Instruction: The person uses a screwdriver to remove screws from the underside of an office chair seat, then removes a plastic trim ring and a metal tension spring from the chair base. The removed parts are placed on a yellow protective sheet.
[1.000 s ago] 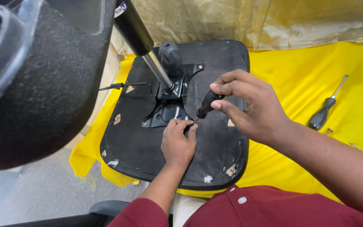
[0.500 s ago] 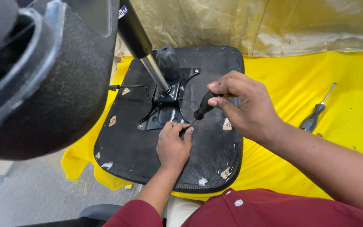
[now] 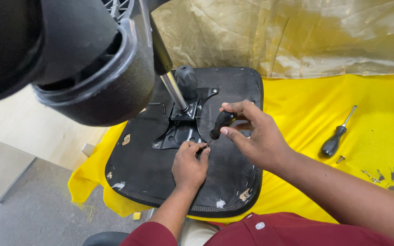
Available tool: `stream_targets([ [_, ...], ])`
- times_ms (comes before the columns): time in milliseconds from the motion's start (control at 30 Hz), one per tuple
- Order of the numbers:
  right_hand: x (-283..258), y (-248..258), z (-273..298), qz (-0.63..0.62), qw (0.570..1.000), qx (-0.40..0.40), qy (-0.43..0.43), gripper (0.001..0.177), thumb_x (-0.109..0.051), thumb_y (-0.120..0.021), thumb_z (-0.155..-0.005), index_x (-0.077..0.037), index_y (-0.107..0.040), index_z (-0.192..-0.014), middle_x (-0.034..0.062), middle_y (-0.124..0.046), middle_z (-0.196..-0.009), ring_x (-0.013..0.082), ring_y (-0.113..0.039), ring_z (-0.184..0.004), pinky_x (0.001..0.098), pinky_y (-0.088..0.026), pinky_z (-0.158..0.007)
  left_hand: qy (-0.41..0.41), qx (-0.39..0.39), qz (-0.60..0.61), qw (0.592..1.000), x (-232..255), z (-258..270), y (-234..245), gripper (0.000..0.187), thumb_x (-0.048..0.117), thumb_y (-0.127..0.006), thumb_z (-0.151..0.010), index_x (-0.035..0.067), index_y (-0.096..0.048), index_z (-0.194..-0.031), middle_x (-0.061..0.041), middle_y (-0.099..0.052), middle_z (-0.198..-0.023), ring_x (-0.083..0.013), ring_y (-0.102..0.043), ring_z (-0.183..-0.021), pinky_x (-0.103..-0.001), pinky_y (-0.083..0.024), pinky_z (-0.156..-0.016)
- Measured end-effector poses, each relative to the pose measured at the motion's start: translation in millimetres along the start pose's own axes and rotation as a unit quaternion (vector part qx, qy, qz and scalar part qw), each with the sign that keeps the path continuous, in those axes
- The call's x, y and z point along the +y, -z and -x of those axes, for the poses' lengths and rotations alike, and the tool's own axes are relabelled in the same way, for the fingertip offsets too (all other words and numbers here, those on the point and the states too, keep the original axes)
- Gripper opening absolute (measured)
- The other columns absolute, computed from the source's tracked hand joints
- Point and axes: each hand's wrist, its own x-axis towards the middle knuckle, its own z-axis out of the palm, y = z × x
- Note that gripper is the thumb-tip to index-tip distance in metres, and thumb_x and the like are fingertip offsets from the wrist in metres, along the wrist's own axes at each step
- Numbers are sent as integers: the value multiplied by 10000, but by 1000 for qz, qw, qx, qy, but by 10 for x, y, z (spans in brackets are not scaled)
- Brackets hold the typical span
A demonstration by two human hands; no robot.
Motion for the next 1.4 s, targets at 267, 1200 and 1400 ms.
stream_targets([
  [267, -167, -131, -62, 58, 997, -31, 32, 352, -20, -708, -911, -27, -577, -1238, 108, -681, -1314, 221, -727, -1130, 336, -615, -927, -5, 13, 75, 997, -26, 8, -2, 224, 310, -734, -860, 153, -785, -1011, -4, -734, -979, -206, -695, -769, -354, -552, -732],
  [1200, -524, -1882, -1131, 35, 992, -70, 100, 366, 69, -682, -953, -57, -558, -1273, 79, -689, -1089, 146, -709, -1032, 296, -600, -906, 7, 173, 6, 985, -2067, -950, 857, 253, 150, -723, -865, 23, -760, -1081, -217, -700, -1070, -412, -675, -1001, -486, -514, -915],
  [1400, -312, -2081, -1297, 51, 993, -64, 80, 372, 72, -685, -964, -66, -536, -1276, 63, -686, -1110, 141, -708, -1073, 294, -600, -941, 31, 124, 35, 991, -2065, -1082, 880, 178, 197, -750, -867, 102, -811, -1004, -172, -750, -988, -358, -717, -949, -444, -548, -880],
])
